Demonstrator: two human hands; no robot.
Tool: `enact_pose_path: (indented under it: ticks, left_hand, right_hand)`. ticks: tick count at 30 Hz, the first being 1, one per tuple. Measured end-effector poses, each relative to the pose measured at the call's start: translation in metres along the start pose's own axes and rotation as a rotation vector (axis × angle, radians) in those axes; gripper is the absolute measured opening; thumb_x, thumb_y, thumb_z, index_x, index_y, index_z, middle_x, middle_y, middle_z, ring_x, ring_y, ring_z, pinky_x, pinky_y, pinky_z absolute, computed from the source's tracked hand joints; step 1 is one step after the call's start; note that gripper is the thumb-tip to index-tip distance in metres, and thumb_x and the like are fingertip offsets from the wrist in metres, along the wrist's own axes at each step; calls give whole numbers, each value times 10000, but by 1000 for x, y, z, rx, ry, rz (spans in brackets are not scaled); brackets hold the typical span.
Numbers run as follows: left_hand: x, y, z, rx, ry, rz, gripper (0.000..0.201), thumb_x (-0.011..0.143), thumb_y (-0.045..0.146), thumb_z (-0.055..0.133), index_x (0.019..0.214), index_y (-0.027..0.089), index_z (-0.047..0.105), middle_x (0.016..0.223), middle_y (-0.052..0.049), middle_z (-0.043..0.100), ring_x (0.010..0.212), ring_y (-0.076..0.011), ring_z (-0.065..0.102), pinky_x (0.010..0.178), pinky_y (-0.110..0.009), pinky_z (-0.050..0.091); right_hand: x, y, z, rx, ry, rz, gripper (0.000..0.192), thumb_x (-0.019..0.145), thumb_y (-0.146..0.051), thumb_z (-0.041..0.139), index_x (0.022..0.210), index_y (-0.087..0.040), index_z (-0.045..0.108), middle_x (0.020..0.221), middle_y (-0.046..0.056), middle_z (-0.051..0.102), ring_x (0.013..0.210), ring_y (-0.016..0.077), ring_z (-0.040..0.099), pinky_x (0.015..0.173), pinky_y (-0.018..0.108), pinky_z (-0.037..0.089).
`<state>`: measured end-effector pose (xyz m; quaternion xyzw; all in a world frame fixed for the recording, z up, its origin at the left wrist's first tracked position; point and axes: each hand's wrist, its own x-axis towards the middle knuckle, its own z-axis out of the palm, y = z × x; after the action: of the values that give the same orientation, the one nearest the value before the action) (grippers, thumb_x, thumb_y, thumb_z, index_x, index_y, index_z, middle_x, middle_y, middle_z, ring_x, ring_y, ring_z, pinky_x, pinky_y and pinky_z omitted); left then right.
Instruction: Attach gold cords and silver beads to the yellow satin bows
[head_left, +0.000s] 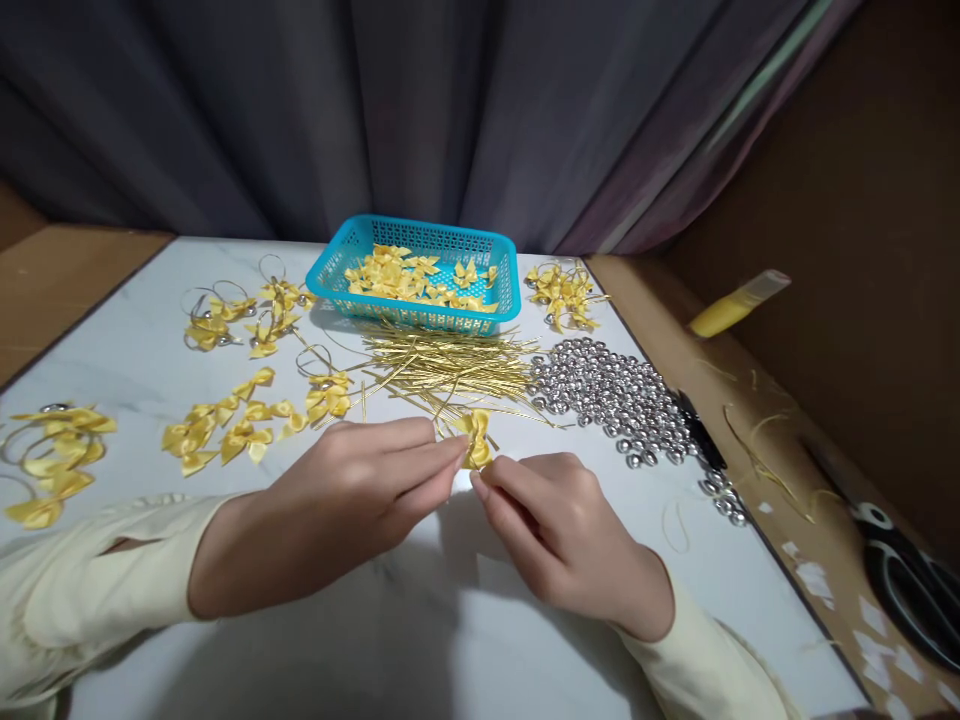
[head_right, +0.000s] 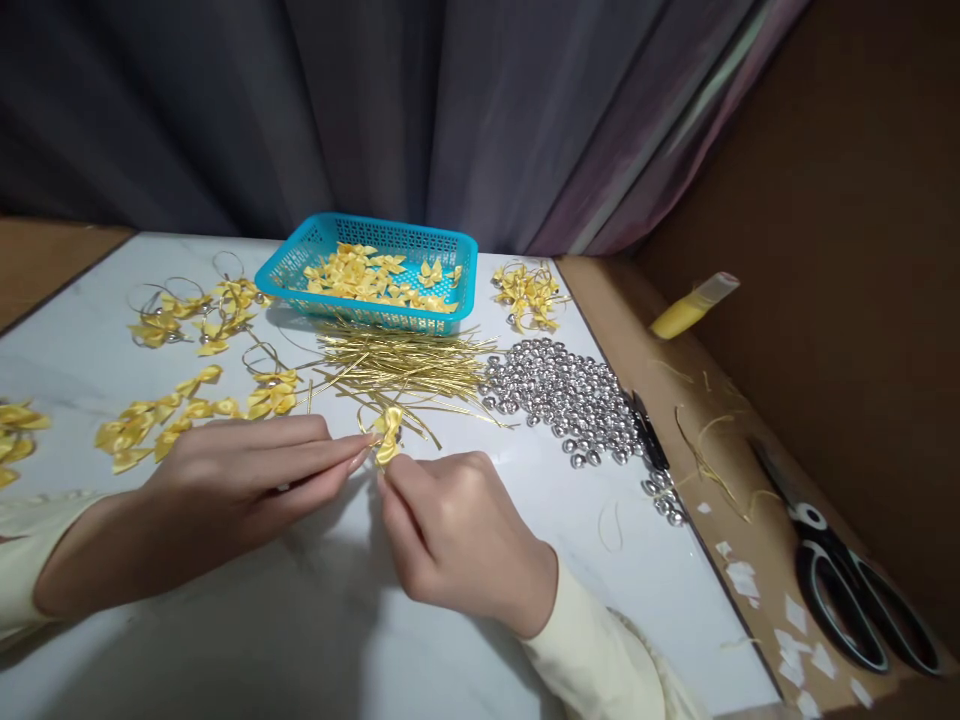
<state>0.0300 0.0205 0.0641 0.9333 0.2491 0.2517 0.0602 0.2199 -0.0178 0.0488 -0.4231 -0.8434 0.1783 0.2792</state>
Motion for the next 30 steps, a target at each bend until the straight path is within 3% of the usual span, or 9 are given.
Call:
enact_pose_path:
  ticks: [6,17,30]
  left_hand:
    - [4,-1,1,-86,20,-76,167,848,88,481,779,152,619,544,50,416,492,-66,374,472,-205,286]
    - [5,0,1,-130,26,-102,159,834,90,500,746,143,622,535,54,396,485,-60,359,464,-198,284]
    - [4,-1,-1,-94,-15,-6,188,827,53,500,680,129,589,561,41,410,509,-72,368,470,-224,274]
  right_hand:
    - [0,0,-1,15,-3,4,230,865,-160,352,639,-186,388,494,-52,288,425,84,268,442,244,205]
    - [0,-1,-1,23,-6,31,237,866,-160,354,635,-183,404,487,-54,305,420,84,276,444,237,206]
    - [0,-1,-1,14,-42,39,253,879,-169,341,631,-182,389,495,-52,310,425,81,280,453,231,217]
